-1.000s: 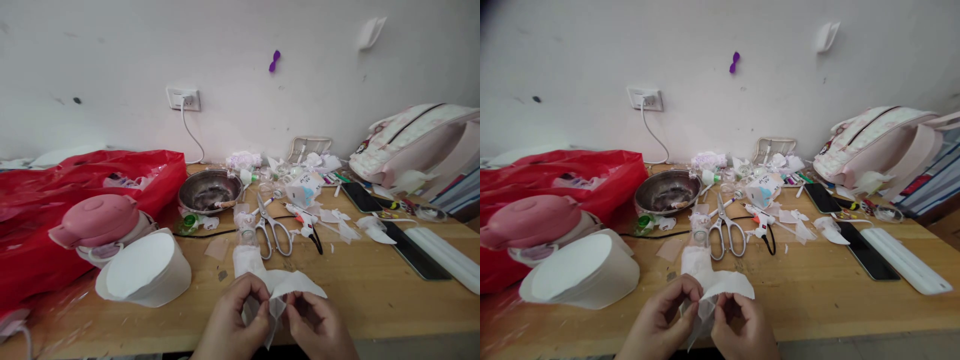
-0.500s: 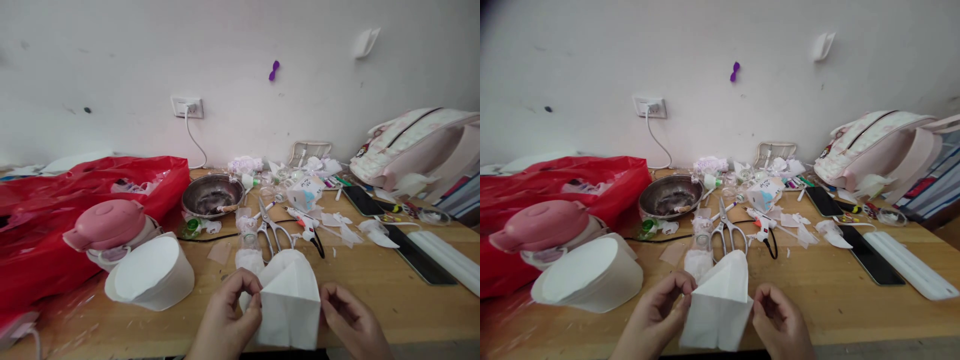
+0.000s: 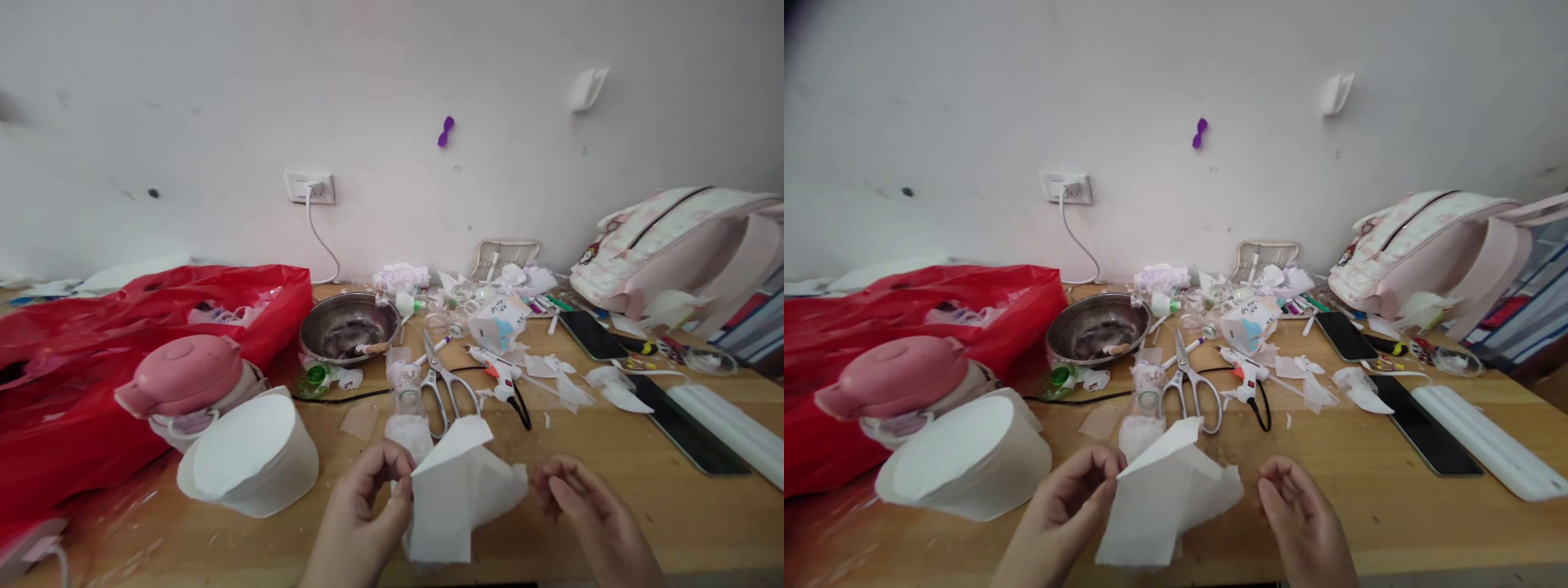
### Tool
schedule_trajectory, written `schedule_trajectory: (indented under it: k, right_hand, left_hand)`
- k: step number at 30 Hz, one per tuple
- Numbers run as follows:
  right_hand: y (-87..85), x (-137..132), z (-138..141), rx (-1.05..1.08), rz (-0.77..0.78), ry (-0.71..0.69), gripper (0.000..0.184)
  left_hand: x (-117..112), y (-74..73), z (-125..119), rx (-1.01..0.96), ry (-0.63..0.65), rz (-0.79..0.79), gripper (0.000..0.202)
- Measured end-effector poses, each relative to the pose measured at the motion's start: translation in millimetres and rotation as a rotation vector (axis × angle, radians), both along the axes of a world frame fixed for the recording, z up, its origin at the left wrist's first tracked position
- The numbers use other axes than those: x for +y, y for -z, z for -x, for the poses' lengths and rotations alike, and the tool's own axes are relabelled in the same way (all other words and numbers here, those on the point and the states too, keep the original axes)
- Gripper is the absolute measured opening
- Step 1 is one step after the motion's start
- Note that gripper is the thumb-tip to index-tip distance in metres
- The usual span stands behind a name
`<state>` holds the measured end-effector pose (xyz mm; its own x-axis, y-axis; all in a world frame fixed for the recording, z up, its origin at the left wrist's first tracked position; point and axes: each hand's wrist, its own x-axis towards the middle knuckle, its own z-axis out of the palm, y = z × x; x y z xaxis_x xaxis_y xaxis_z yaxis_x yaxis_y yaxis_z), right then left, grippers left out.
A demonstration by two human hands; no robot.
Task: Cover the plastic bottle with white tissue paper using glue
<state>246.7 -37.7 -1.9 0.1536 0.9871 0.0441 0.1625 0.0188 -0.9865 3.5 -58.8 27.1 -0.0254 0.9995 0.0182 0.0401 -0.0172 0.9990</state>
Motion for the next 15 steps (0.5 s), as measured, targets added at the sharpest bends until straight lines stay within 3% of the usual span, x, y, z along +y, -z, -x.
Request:
schedule_trajectory:
  k: [4, 6, 10, 13, 15]
  right_hand:
    - [6.2, -4.9, 13.7, -0.07, -0.096, -0.116, 0.046]
    - [4.0, -8.3, 27.6, -0.113, -0.06, -0.142, 0.06]
    - [-14.6, -10.5, 53.1, -0.144, 0.055, -0.117, 0.037]
    - [-33.1, -9.2, 56.4, -0.018, 0.04, -0.13, 0.016]
    - [-43.9, -9.3, 52.9, 0.062, 0.035, -0.134, 0.015]
  left_hand:
    - [-0.9, -2.3, -5.5, -0.04, 0.012, 0.011, 0.018]
    - [-3.2, -5.1, -8.7, -0.066, 0.03, 0.016, 0.02]
    - [-7.6, -11.3, -9.6, -0.135, 0.047, 0.005, 0.024]
    - [-8.0, -14.4, -5.5, -0.208, 0.032, -0.022, 0.031]
    - [-7.1, -14.2, -2.9, -0.261, 0.019, -0.015, 0.034]
